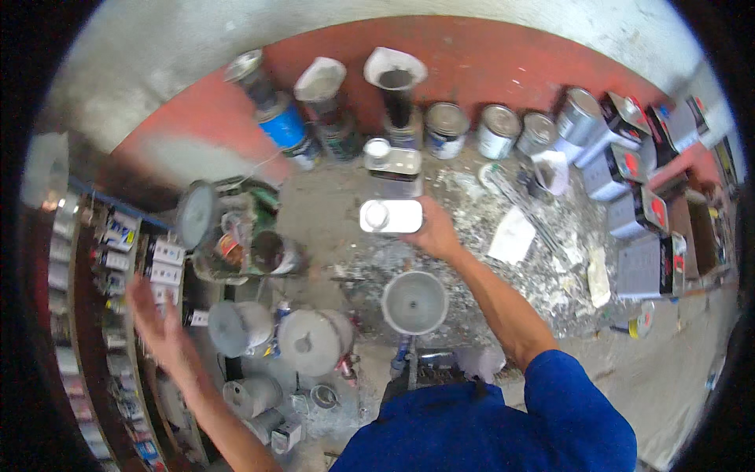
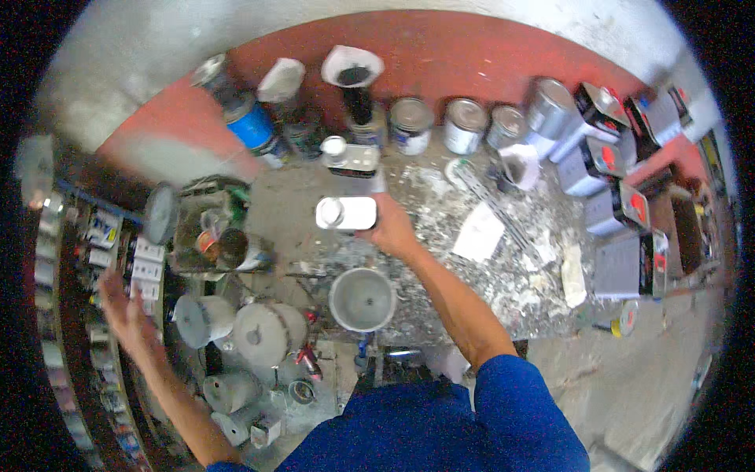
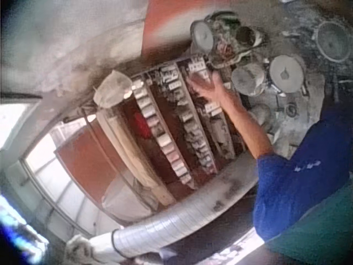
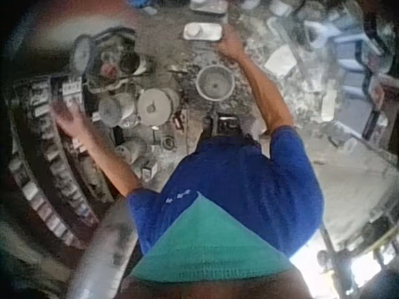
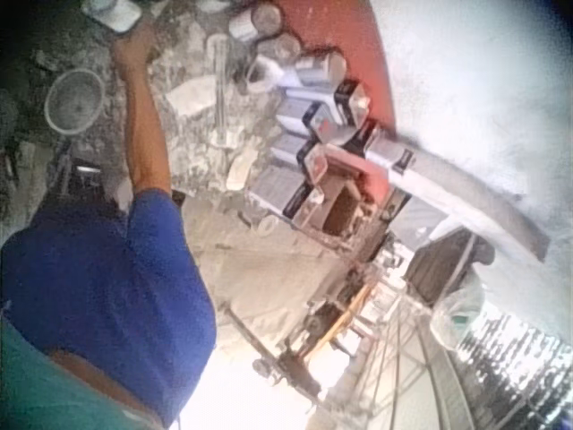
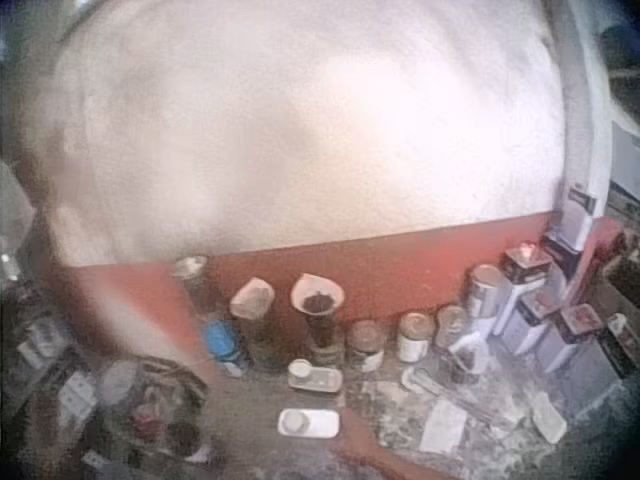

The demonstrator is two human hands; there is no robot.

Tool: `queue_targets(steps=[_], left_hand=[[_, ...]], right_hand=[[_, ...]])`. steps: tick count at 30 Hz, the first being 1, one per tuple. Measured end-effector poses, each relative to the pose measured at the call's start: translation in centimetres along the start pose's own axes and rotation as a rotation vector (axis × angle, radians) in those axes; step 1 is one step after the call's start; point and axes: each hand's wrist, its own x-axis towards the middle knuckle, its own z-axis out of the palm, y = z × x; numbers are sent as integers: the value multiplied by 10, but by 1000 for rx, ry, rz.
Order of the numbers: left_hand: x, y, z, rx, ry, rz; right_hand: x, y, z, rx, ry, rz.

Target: The person spray paints the rear bumper of a car in a paint booth using a spray gun. They move around the vehicle to cover different areas, then exit the booth to refill the spray gun from paint cans before returning to continue painting.

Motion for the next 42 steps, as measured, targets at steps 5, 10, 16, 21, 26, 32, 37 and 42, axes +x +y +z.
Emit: queue_targets(steps=[5,10,16,21,26,32,37,42], left_hand=[[-63,82,-57,109,157,74],[-114,115,-15,-53,90,136],[-211,159,78,227,-799,174],[-254,134,206,299,-1453,714],[-255,135,219,199,-1583,1234],[-249,147,226,178,-1512,1565],[-257,120,221,-7,-1470,1439],[-265,91,209,-42,-1499,1106]], right_hand=[[-78,-12,-47,51,219,-198],[-183,15,-147,-196,366,-265],[-279,4,-201,-252,241,-314],[-322,-1,-199,-185,176,-256],[-332,2,-203,-100,31,-273],[-322,13,-202,98,-133,-253],[-312,4,-197,235,-200,-236],[-317,-3,-181,240,-199,-109]])
